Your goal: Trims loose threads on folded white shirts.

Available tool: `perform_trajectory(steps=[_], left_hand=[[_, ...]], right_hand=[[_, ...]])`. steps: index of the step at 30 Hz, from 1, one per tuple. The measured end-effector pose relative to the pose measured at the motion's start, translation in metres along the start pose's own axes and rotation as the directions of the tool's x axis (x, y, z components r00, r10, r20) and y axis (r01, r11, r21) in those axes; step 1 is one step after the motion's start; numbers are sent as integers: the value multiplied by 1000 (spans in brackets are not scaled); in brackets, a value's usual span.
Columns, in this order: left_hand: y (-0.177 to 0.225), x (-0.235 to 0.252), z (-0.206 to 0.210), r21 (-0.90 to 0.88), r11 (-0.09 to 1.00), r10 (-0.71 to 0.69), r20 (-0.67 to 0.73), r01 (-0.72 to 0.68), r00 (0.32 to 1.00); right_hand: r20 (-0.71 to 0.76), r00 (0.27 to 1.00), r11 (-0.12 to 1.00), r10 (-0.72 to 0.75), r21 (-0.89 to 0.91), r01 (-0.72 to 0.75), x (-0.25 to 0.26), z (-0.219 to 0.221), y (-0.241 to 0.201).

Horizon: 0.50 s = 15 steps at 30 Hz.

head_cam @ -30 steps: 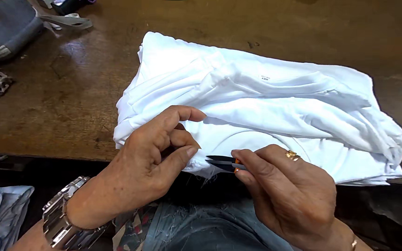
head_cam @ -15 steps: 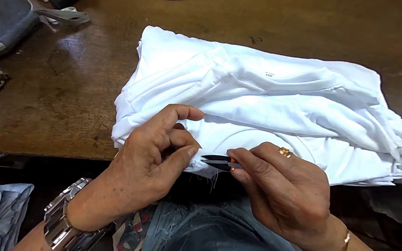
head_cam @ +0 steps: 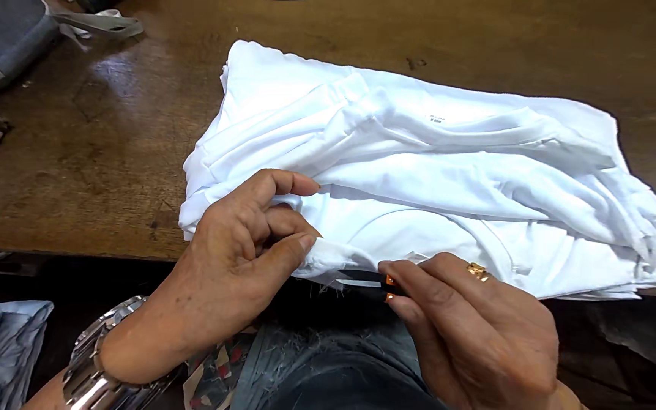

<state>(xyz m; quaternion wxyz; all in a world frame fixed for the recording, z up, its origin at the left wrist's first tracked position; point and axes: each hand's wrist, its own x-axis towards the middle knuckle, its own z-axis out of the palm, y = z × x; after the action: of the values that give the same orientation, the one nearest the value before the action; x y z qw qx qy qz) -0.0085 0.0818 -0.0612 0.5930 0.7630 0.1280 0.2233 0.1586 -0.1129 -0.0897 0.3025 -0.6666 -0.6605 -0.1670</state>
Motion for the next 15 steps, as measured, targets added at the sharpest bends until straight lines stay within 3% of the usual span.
perform_trajectory(steps=[15], left_hand=[[-1,-2,2,-88,993,-78,-42,74,996]], right_hand=[[-31,999,1000,10,-26,-11,3,4,-3]])
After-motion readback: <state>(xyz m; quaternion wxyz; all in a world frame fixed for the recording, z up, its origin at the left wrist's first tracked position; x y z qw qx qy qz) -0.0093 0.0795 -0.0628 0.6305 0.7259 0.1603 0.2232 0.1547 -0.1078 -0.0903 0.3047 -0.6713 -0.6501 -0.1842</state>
